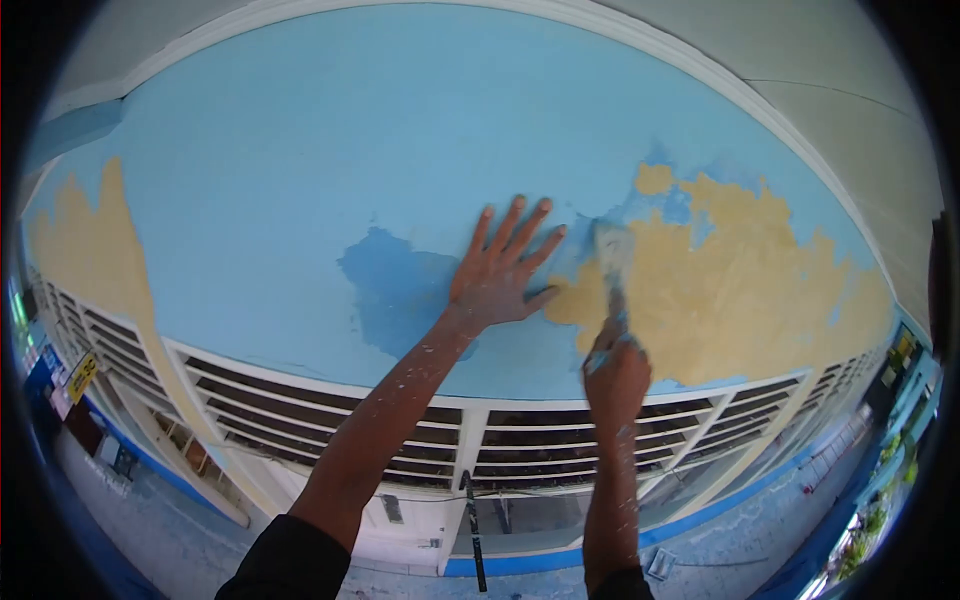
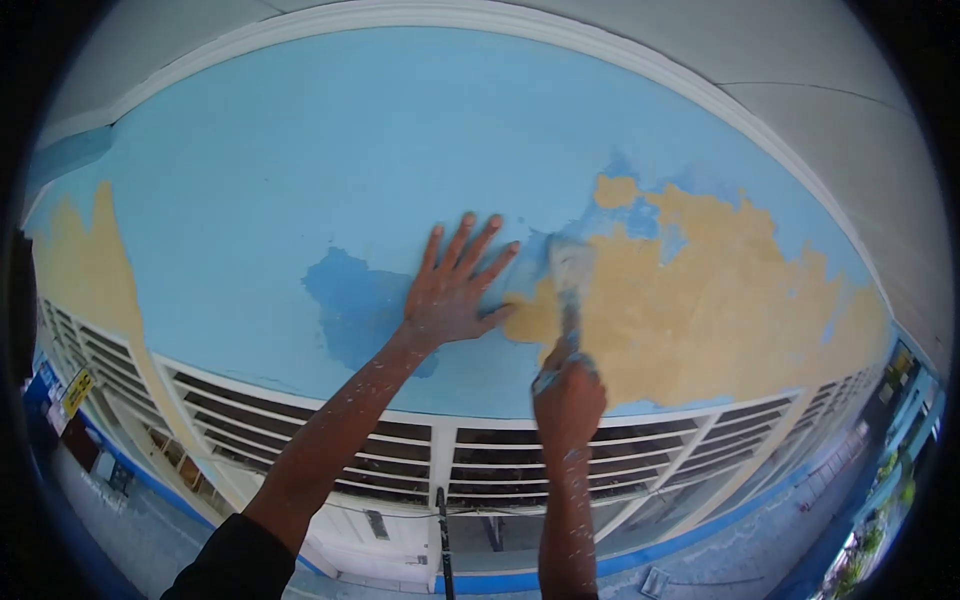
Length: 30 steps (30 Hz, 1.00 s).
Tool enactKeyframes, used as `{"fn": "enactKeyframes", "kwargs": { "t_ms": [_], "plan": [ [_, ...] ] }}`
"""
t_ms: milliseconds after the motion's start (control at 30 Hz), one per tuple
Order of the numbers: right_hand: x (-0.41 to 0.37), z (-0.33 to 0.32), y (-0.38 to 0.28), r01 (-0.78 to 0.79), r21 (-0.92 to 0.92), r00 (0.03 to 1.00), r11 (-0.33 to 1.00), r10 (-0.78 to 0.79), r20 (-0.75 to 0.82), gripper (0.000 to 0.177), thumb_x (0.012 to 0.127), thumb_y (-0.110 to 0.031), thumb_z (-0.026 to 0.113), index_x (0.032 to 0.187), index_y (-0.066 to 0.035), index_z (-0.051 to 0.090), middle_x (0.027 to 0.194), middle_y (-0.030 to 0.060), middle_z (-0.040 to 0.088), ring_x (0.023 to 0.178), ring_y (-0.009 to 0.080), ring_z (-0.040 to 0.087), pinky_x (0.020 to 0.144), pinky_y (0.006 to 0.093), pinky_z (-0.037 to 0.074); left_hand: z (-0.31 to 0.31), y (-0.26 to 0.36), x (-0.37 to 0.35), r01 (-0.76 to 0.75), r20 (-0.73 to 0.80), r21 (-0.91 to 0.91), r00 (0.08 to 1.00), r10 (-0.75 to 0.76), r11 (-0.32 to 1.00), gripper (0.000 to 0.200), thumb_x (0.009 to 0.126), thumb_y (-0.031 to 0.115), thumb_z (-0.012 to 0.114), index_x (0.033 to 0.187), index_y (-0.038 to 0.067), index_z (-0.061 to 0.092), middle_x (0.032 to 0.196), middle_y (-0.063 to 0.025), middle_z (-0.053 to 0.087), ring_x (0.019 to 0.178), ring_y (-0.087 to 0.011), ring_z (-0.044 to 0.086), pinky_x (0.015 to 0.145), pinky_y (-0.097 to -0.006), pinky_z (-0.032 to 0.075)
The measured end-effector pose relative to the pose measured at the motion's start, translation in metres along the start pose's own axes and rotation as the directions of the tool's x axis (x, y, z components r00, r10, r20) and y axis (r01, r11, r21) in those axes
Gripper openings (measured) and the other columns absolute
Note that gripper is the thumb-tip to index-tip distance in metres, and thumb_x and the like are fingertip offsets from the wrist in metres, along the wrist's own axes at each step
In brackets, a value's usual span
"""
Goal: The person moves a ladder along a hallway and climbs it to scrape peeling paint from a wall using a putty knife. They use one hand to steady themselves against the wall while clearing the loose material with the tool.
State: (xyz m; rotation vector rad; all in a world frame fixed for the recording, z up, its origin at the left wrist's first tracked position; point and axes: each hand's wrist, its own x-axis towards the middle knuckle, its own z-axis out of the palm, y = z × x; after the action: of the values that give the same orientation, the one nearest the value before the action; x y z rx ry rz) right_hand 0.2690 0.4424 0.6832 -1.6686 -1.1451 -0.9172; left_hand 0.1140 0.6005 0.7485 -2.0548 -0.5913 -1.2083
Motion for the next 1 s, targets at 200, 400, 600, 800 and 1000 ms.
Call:
{"fn": "enactKeyframes", "kwargs": {
  "t_ms": [200, 400, 600, 800, 1000],
  "plan": [
    [-0.046, 0.004, 0.013, -0.081, 0.262, 0.982, 0.962, 0.032, 0.187, 0.021, 0.091, -0.001, 0.062, 0.108, 0.004, 0.072, 0.092, 0.0291, 0.07, 0.086, 0.0505, 0.066, 0.073, 0.0498, 0.051, 0.0, -0.007, -0.003, -0.016, -0.015, -0.209, 1.0, 0.013, 0.978, 0.086, 0.088, 0.057, 0.066, 0.161, 0.02, 0.04, 0.175, -0.0126, 0.017, 0.16, -0.0385, 0.015, 0.126, -0.0642, 0.013],
    [-0.019, 0.057, 0.077, 0.006, 0.027, 1.0, 1.0, -0.006, -0.017, 0.029, 0.102, -0.022, 0.064, 0.103, 0.006, 0.068, 0.085, 0.028, 0.066, 0.08, 0.0508, 0.062, 0.071, 0.0546, 0.049, 0.008, -0.004, -0.006, -0.056, -0.107, -0.043, 0.993, 0.051, 0.997, 0.09, 0.092, 0.063, 0.057, 0.164, 0.016, 0.031, 0.175, -0.0174, 0.01, 0.162, -0.0384, 0.005, 0.129, -0.0596, -0.001],
    [-0.01, 0.032, 0.042, 0.269, -0.169, 0.908, 0.948, -0.308, -0.285, 0.048, 0.105, -0.028, 0.06, 0.065, -0.002, 0.064, 0.051, 0.0144, 0.056, 0.045, 0.0325, 0.059, 0.04, 0.0436, 0.045, 0.0, -0.006, -0.006, -0.065, -0.154, -0.038, 0.986, 0.058, 0.997, 0.095, 0.09, 0.066, 0.059, 0.165, 0.014, 0.03, 0.175, -0.0191, 0.01, 0.161, -0.0389, 0.004, 0.129, -0.06, -0.001],
    [-0.073, 0.046, 0.052, 0.005, 0.254, 1.0, 0.967, -0.004, -0.004, 0.027, 0.088, -0.002, 0.065, 0.114, 0.005, 0.069, 0.097, 0.0255, 0.071, 0.097, 0.0438, 0.069, 0.084, 0.0457, 0.052, 0.011, -0.013, -0.008, -0.088, -0.171, -0.244, 0.984, 0.047, 0.966, 0.089, 0.086, 0.049, 0.07, 0.161, 0.014, 0.037, 0.174, -0.0172, 0.017, 0.16, -0.0401, 0.013, 0.127, -0.0631, 0.009],
    [-0.013, 0.007, 0.003, -0.022, 0.06, 0.998, 0.998, 0.019, 0.051, 0.024, 0.101, -0.016, 0.059, 0.084, 0.0, 0.065, 0.073, 0.0231, 0.066, 0.068, 0.0475, 0.065, 0.061, 0.0558, 0.051, 0.007, -0.004, -0.004, -0.009, -0.006, -0.016, 1.0, 0.009, 1.0, 0.08, 0.095, 0.065, 0.056, 0.163, 0.027, 0.038, 0.175, -0.0083, 0.018, 0.161, -0.035, 0.015, 0.127, -0.0628, 0.012]
  ]
}}
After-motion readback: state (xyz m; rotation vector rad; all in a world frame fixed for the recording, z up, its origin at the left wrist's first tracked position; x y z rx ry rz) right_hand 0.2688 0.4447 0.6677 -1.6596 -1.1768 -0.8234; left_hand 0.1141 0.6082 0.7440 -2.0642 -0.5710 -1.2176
